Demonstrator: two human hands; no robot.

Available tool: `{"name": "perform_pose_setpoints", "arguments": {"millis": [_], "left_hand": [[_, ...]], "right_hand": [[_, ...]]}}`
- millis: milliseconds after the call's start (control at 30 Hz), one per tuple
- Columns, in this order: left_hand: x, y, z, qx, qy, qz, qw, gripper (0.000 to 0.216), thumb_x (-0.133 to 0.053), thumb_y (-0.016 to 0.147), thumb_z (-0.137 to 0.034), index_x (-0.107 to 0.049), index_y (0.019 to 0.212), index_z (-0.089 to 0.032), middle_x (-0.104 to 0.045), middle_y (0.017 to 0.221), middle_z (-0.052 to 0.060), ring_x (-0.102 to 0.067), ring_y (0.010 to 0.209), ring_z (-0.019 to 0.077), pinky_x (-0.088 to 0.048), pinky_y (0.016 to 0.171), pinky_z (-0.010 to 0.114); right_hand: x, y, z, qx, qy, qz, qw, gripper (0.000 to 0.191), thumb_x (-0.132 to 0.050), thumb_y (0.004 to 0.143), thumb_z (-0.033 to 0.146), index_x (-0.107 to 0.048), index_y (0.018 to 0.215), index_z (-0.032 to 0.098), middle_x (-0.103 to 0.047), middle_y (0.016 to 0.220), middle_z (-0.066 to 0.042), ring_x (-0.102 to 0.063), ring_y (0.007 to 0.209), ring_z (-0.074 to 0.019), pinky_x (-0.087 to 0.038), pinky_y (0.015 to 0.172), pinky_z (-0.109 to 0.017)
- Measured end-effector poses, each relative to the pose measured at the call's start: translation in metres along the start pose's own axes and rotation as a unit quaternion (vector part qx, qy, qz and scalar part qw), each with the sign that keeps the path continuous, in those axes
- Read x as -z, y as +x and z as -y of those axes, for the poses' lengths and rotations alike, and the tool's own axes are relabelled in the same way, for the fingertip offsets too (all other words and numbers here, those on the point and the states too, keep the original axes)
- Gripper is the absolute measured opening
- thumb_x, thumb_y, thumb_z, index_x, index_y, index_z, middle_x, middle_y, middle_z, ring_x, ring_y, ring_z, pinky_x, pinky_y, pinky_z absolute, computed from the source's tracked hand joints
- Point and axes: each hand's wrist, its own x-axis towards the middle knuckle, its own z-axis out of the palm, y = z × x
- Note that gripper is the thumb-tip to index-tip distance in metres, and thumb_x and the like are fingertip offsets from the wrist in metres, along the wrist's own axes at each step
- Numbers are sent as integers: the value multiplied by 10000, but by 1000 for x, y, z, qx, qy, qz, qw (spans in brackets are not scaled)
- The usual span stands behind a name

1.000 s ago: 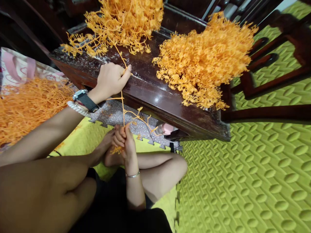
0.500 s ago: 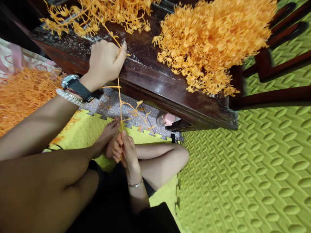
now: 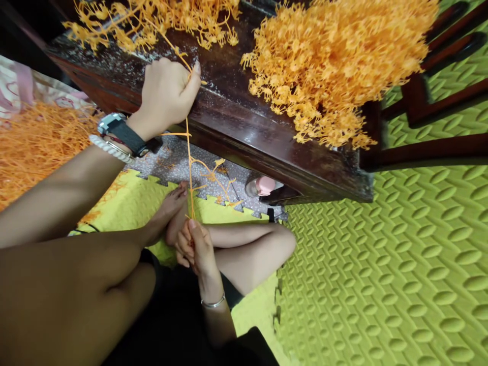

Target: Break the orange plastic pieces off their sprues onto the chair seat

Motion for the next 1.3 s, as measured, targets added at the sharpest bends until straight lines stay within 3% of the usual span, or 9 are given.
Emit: {"name": "perform_pose_setpoints", "arguments": {"millis": [133, 233, 433, 667, 800, 900, 1000, 1167, 1300], "left_hand": [[3, 0, 0, -5, -46, 8, 999, 532, -188, 950, -466, -426, 546, -215, -497, 633, 60, -585, 731, 232, -323, 677, 344], [4, -1, 0, -2, -85, 3, 996, 471, -240, 940, -443, -229, 524, -223, -412, 573, 26, -566, 702, 213, -333, 690, 339], [6, 0, 0, -20, -70, 13, 997, 451, -189, 947, -428, -194, 549, -218, -433, 590, 27, -622, 784, 238, -359, 711, 364], [6, -1, 2, -21, -103, 2, 995, 453, -237, 935, -440, -196, 541, -219, -307, 565, -6, -584, 758, 205, -312, 697, 316], [5, 1, 2, 10, -127, -6, 992, 449, -278, 920, -437, -209, 528, -229, -325, 578, 4, -518, 672, 196, -258, 654, 313], [4, 4, 2, 36, -138, -12, 990, 441, -289, 915, -440, -204, 533, -235, -341, 589, 8, -501, 670, 196, -252, 655, 317], [2, 5, 4, 19, -118, -17, 993, 451, -253, 916, -489, -203, 545, -239, -328, 592, 12, -511, 699, 212, -268, 674, 335], [4, 1, 3, 17, -93, -17, 995, 475, -202, 908, -529, -218, 515, -263, -447, 572, 60, -512, 672, 249, -253, 655, 387], [7, -3, 0, 19, -84, -9, 996, 549, -180, 913, -551, -364, 487, -257, -484, 554, 61, -533, 656, 243, -270, 644, 375]], "right_hand": [[3, -5, -3, 8, -44, -6, 999, 416, -505, 881, 520, -366, 645, 206, -244, 397, 133, -106, 318, -25, -196, 304, -121], [4, -7, -4, 8, -60, -12, 998, 416, -496, 877, 542, -370, 661, 210, -234, 407, 132, -105, 330, -32, -189, 316, -133], [6, -15, -9, 6, -12, 18, 1000, 422, -512, 876, 535, -356, 656, 211, -193, 462, 121, -112, 369, -42, -177, 348, -148], [1, -20, -7, -15, 52, 10, 998, 441, -573, 830, 546, -345, 653, 212, -174, 500, 113, -101, 400, -44, -174, 357, -147], [4, -31, -35, 46, 51, -100, 993, 414, -565, 841, 527, -361, 665, 213, -159, 491, 119, -80, 401, -44, -165, 364, -149], [21, -52, -71, 47, 42, -213, 975, 382, -541, 860, 524, -403, 691, 211, -152, 497, 121, -60, 422, -53, -134, 376, -160], [40, -65, -85, 78, 16, -269, 960, 338, -550, 866, 501, -454, 729, 207, -213, 522, 105, -132, 450, -67, -206, 417, -177], [49, -50, -35, 191, -99, -263, 941, 259, -633, 827, 418, -503, 758, 205, -369, 639, 55, -313, 548, -85, -312, 525, -215], [38, -35, 16, 229, -137, -232, 935, 212, -667, 787, 392, -562, 858, 222, -442, 697, 34, -408, 616, -102, -380, 600, -229]]}}
